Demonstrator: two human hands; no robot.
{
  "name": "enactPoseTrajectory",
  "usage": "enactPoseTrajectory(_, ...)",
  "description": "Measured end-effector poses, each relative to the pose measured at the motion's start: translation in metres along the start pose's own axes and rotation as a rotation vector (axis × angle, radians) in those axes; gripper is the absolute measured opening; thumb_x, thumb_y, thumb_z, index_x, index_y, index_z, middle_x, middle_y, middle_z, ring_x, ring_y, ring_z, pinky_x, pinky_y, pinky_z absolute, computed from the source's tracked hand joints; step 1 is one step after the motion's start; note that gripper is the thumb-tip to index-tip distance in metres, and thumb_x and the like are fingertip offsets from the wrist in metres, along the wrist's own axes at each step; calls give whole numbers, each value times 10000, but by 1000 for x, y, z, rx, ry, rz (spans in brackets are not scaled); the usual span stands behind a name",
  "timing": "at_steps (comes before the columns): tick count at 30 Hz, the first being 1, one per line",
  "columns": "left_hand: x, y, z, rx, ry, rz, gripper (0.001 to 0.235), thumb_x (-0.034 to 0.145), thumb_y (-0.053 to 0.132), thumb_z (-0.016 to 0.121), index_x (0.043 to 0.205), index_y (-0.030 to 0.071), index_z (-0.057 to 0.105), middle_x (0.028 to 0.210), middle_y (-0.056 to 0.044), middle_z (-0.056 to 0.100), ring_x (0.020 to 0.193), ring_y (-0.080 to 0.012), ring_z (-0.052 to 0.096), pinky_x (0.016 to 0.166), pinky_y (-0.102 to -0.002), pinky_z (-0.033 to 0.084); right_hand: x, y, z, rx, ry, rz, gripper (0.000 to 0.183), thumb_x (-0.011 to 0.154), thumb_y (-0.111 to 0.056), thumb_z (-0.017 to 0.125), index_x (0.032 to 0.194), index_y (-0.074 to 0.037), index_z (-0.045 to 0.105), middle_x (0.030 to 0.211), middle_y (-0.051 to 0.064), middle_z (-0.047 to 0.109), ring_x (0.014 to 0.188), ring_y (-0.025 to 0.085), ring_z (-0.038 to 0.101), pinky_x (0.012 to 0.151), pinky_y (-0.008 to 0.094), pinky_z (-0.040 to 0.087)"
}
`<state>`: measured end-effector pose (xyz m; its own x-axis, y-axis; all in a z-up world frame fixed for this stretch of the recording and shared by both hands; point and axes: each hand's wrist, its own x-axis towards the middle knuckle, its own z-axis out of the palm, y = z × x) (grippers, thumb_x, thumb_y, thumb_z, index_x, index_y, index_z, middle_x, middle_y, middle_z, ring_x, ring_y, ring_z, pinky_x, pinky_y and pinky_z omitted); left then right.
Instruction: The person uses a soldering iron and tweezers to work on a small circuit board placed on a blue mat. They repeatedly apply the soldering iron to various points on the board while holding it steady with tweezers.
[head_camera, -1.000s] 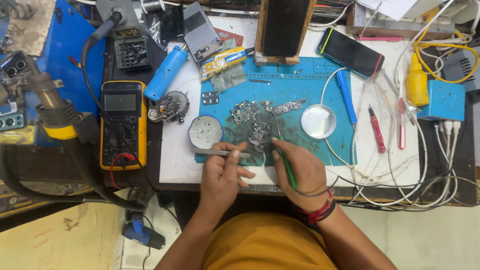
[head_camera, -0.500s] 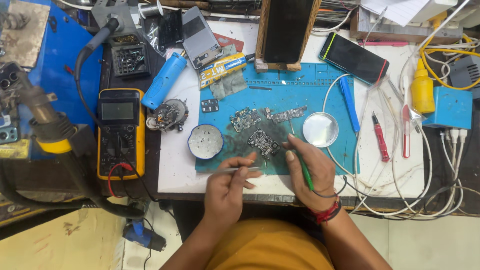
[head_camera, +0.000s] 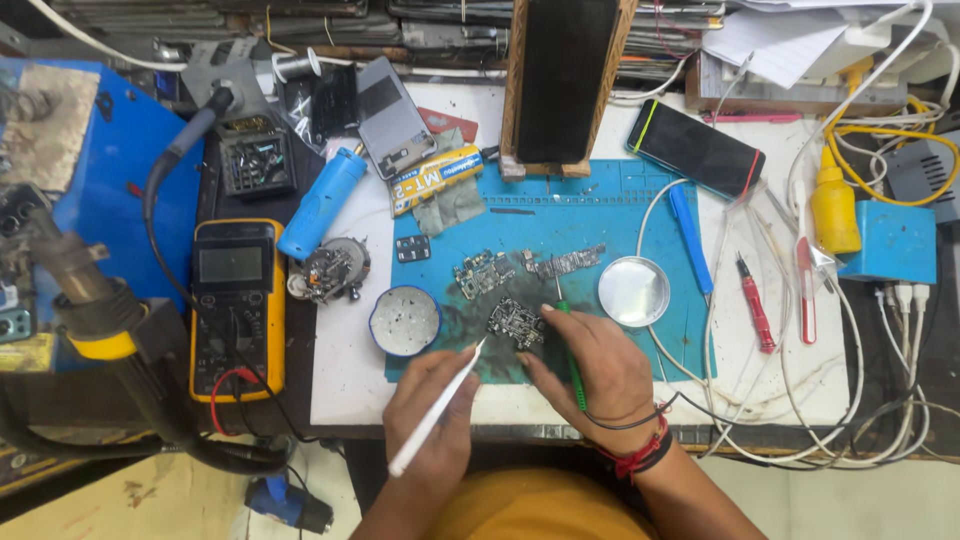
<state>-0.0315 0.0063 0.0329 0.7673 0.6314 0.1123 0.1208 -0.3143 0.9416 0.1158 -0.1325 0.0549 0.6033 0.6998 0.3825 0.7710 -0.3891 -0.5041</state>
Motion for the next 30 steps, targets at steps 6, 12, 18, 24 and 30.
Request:
enactPoseTrajectory(6,10,-15,21,-813,-24,-376,291,1040,143,554,1253,-44,622,1078,-122,667,919,-156,716,716,-303,645,-19,19,6,64,9,45,376,929,-122,727,1294,-74,650,1048,122,731,937,284,712,817,355,555)
enactPoseTrajectory(12,11,-17,24,-818,-49,-394,313,1011,93,615,1298,-33,615,1057,-173,698,954,-179,727,744,-300,638,-36,34,20,617,229,237,472,1095,-319,486,1456,-15,452,1126,43,634,933,82,595,795,256,519)
enactPoseTrajectory(18,17,-12,27,-514,-17,-64,206,975,4,672,1176,-29,700,1186,-139,667,928,-116,701,756,-246,593,-48,38,13,463,231,357,208,1021,-123,679,1172,20,669,874,44,705,731,92,593,651,238,455)
enactPoseTrajectory(24,30,-13,38,-237,-47,-162,156,977,55,674,1121,13,716,839,-77,740,706,-86,742,547,-223,518,-66,29,8,427,205,373,151,959,-39,694,1095,21,670,883,59,731,769,81,675,683,208,512)
enactPoseTrajectory(30,31,-15,41,-227,-58,-118,124,997,70,668,1111,22,672,844,-54,741,678,-87,725,551,-229,545,-77,34,13,409,215,438,152,910,-35,735,1033,11,659,831,46,718,679,56,627,615,196,477)
